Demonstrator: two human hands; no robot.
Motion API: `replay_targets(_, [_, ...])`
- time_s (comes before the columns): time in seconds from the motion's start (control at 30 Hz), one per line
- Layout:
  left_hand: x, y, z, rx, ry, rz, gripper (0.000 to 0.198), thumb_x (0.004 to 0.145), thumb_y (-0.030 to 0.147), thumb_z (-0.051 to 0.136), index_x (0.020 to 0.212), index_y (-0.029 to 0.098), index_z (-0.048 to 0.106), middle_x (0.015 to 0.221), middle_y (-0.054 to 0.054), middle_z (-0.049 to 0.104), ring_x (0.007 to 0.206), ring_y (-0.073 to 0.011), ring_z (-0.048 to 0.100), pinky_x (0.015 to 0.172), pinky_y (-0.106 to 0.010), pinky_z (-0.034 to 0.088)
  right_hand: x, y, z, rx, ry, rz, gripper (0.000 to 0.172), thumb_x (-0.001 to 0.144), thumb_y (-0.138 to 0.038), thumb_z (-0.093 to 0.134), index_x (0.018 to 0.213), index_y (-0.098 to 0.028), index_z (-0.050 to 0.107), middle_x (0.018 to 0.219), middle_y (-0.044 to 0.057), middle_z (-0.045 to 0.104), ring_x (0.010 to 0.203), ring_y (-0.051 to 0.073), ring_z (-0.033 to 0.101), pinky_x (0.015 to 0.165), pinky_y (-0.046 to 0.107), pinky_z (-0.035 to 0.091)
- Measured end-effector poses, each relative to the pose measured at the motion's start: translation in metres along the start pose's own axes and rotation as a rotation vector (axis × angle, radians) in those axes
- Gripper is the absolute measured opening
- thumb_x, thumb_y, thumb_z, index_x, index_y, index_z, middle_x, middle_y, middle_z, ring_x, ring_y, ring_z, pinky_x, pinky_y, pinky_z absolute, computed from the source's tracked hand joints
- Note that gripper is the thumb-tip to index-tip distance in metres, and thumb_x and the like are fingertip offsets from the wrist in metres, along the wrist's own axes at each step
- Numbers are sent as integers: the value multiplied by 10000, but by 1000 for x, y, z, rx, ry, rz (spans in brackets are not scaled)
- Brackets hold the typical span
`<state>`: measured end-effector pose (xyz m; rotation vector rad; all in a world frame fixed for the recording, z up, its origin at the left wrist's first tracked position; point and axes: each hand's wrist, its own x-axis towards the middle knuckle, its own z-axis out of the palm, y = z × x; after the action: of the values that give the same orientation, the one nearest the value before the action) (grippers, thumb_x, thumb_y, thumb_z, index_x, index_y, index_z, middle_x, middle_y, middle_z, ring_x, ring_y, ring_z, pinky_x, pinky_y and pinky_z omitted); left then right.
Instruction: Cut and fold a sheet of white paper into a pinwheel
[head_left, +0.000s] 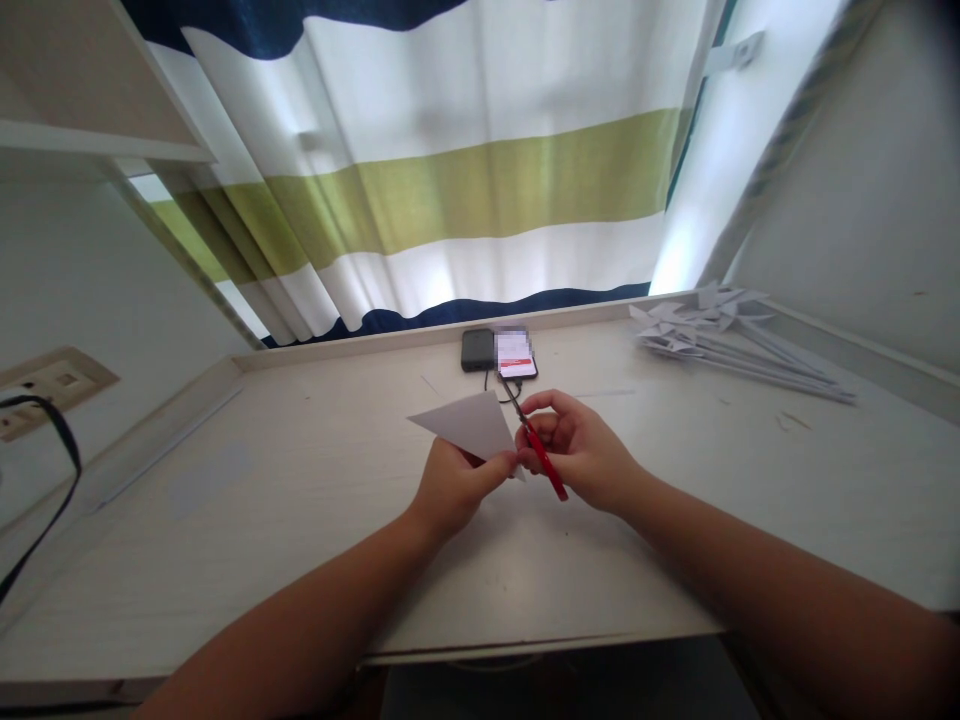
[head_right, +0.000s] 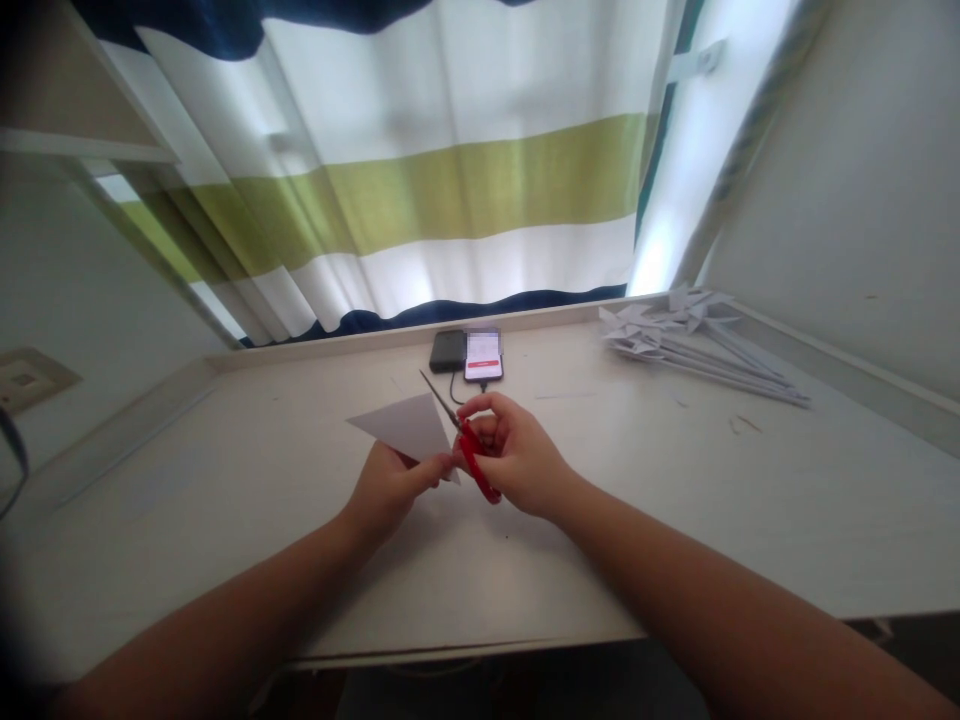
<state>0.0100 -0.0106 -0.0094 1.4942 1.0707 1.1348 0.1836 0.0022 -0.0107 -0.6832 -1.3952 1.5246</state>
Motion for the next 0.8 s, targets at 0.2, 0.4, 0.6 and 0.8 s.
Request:
replay_targets(0.2, [1, -2, -1, -36, -61, -70, 164, 737, 273, 695, 778, 114, 695, 654, -41, 668, 549, -118, 560, 497, -212, 425, -2, -1, -2, -33, -38, 8, 474, 675, -198, 799, 1024, -226, 479, 761, -20, 661, 671, 147, 636, 591, 278, 510])
replay_targets(0.4, [2, 0, -2, -39, -87, -63, 132, 730, 247, 700, 736, 117, 681, 612, -27, 645, 544, -113, 550, 495, -204, 405, -4, -3, -3, -50, -68, 5, 473, 687, -201, 789, 1022, -236, 457, 767, -31, 654, 695, 156, 650, 636, 301, 526])
replay_targets(0.6, [3, -2, -4, -50, -80, -81, 82, 694, 199, 681, 706, 120, 662, 596, -8, 614, 524, -104, 512, 493, -210, 393, -3, -1, -7, -96, -45, -5, 431, 716, -171, 746, 1015, -243, 444, 745, -40, 643, 671, 137, 621, 629, 286, 508])
replay_targets(0.8, [5, -6, -7, -52, -71, -119, 124, 658, 232, 677, 667, 115, 636, 583, -11, 608, 517, -108, 511, 499, -225, 404, 4, 3, -21, -338, 111, -43, 348, 762, -191, 653, 1027, -238, 432, 773, -16, 662, 710, 165, 647, 640, 308, 520])
